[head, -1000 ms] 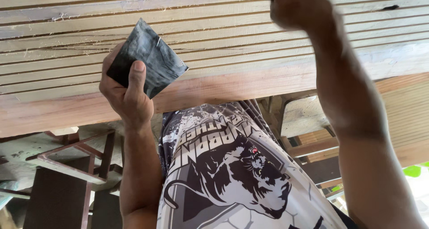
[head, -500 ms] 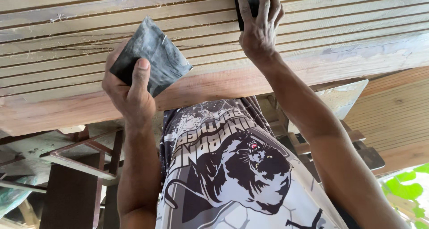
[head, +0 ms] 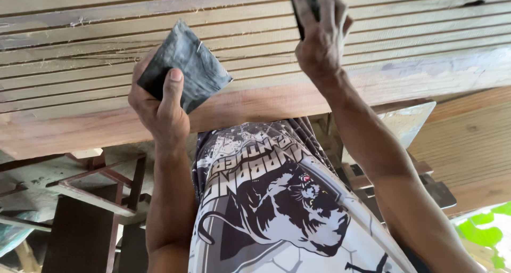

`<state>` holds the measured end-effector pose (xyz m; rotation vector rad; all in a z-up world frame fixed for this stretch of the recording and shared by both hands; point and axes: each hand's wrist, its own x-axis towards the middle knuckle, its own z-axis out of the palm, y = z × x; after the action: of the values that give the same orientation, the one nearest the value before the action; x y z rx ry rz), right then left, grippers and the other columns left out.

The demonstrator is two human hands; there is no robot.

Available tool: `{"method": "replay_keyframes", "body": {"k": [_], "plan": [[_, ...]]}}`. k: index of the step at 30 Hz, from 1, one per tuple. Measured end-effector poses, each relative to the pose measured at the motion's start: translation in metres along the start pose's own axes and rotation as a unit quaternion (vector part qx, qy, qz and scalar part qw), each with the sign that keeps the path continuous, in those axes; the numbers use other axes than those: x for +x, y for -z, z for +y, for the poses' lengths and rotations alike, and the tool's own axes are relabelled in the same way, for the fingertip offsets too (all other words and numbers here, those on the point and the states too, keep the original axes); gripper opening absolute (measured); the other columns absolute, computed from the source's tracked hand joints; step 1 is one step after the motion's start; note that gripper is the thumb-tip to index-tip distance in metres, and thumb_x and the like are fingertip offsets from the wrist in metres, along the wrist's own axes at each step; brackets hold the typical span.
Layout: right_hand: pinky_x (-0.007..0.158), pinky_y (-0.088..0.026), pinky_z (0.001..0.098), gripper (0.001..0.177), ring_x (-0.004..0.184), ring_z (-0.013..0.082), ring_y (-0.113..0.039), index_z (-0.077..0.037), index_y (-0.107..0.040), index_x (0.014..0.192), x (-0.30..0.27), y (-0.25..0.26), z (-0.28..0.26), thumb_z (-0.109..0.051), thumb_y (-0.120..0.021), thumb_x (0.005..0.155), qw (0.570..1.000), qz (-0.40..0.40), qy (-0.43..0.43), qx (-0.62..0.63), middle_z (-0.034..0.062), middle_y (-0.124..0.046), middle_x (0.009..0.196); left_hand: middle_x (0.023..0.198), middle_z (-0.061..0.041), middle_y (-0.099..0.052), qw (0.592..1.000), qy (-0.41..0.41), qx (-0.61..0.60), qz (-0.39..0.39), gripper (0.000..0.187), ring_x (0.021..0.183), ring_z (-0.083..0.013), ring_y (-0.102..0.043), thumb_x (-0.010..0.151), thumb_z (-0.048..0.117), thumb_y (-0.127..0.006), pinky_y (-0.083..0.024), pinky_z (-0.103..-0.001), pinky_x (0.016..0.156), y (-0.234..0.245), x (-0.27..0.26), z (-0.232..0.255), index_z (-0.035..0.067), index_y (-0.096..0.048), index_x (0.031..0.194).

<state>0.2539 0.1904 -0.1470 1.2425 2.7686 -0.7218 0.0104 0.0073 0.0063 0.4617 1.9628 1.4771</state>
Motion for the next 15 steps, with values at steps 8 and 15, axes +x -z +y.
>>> {"method": "replay_keyframes", "body": {"k": [8,15], "plan": [[0.102,-0.036,0.0584,0.078,0.134,0.0405,-0.037,-0.013,-0.057,0.153,0.026,-0.001,-0.032,0.008,-0.064,0.078,0.998,0.02,-0.053,-0.028,0.0195,-0.045,0.148,0.1,-0.004,-0.068,1.0,0.01,-0.025,-0.003,0.033,0.084,-0.0083,-0.059,0.105,0.019,-0.073,-0.05,-0.021,0.078,-0.019,0.003,-0.008,-0.004,-0.067,0.127],[0.103,-0.041,0.056,0.064,0.133,0.035,-0.044,-0.014,-0.059,0.15,0.018,0.014,-0.046,0.007,-0.061,0.089,0.998,-0.039,-0.046,0.034,0.0144,-0.056,0.142,0.103,-0.006,-0.068,1.0,-0.007,-0.029,-0.011,0.033,0.087,-0.0091,-0.06,0.108,0.02,-0.074,-0.051,-0.022,0.082,-0.019,-0.003,0.0,-0.005,-0.066,0.129]]}}
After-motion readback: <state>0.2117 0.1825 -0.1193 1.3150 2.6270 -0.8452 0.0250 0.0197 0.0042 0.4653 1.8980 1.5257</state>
